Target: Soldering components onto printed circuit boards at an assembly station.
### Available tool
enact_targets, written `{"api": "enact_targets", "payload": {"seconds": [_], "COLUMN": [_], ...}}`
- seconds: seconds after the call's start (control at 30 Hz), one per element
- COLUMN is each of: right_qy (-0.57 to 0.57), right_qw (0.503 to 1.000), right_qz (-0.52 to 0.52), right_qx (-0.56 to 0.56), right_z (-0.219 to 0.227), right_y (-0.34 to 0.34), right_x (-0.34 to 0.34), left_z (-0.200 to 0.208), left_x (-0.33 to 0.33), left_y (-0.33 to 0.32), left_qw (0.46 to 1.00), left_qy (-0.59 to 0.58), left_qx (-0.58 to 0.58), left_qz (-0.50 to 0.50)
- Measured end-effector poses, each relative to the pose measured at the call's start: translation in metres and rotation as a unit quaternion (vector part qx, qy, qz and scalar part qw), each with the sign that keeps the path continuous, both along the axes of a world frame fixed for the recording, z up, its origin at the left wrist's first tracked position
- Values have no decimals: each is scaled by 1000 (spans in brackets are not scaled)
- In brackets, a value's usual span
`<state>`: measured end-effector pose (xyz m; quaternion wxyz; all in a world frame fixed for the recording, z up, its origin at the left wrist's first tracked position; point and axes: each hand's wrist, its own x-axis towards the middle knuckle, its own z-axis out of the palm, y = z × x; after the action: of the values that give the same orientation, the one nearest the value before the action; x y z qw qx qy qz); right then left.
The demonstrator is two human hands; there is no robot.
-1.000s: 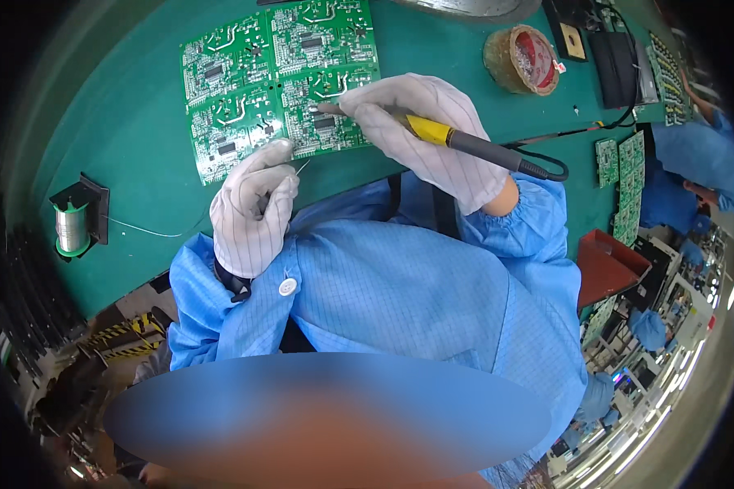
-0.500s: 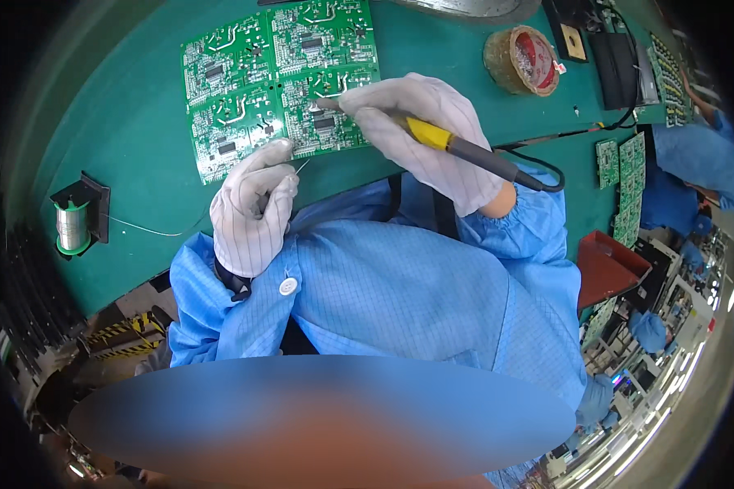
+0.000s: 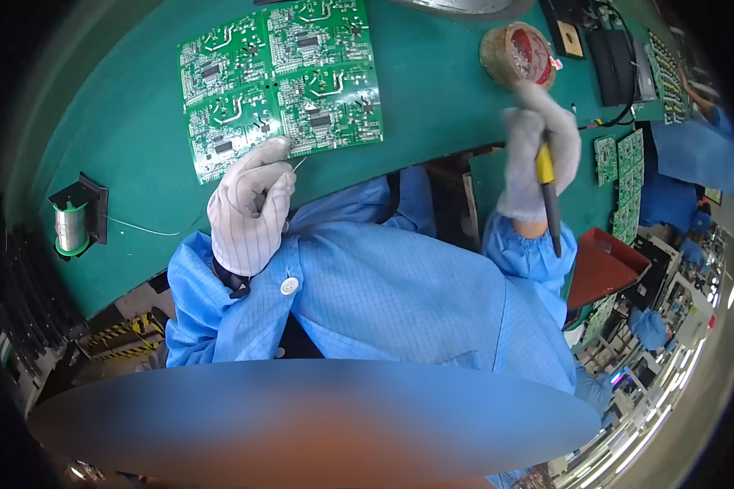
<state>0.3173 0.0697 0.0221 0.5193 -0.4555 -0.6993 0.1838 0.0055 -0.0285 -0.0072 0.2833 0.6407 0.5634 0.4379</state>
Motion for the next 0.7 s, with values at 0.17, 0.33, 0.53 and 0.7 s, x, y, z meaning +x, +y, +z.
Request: {"api": "enact_targets", "payload": {"seconds": [0.17,0.33,0.53,0.7], "right_qy": [6,-54,-93,-108], "right_qw": [931,948,943,943], "right_qz": [226,253,278,286], "right_qx": [-285,-184,-160,-130], "right_z": [15,12,10,11], "right_y": [0,19,21,27], "right_x": [-58,-83,-78,-80], "left_z": [1,1,-1,-2], "left_x": [-1,-1,-1,-1], "left_y": [3,1,1,1], "left_qw": [998,998,999,1000], "left_qy": [46,42,23,19], "left_qx": [43,43,27,24], "left_qz": [-3,-1,0,-6]}}
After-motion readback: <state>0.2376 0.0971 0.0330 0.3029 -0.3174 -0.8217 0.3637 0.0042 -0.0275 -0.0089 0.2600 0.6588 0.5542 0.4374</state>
